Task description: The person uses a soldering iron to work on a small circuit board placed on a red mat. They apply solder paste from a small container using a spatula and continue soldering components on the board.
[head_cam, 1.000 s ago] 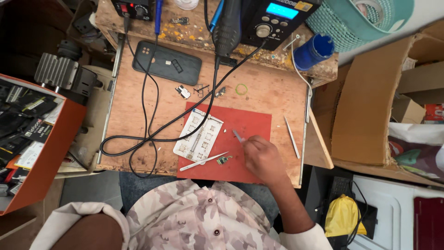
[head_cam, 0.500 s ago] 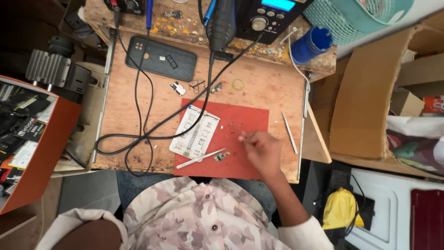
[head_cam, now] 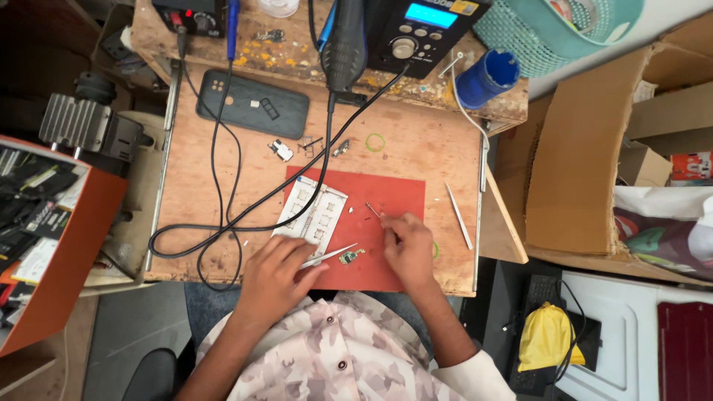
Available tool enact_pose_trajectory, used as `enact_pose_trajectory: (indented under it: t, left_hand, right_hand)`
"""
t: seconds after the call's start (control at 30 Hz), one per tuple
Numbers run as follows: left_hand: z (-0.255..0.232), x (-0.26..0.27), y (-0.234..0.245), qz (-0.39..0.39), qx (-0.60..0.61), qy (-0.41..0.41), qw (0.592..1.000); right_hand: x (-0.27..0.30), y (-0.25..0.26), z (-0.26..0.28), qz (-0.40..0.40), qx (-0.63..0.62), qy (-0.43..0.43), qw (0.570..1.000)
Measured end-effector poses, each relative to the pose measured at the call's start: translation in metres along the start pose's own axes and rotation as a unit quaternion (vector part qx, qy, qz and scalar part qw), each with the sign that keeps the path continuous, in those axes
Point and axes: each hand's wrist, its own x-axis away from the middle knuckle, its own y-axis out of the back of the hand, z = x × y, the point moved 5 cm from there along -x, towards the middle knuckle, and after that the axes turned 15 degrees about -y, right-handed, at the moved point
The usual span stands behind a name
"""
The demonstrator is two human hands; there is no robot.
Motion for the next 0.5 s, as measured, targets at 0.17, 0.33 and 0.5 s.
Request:
enact_pose_trajectory:
  t: [0.17, 0.33, 0.5]
  left_hand:
    - [0.011, 0.007, -0.014, 0.060, -0.016, 0.008, 0.998]
    - [0.009, 0.005, -0.014, 0.061, -0.020, 0.013, 0.998]
    - [0.008, 0.005, -0.013, 0.077, -0.021, 0.008, 0.997]
  right_hand:
    - [0.005, 0.002, 0.022, 0.050, 0.147, 0.074, 0.985]
    - [0.007, 0.001, 0.031, 0.090, 0.236, 0.113, 0.961]
    - [0.008, 0.003, 0.034, 0.072, 0.258, 0.055, 0.962]
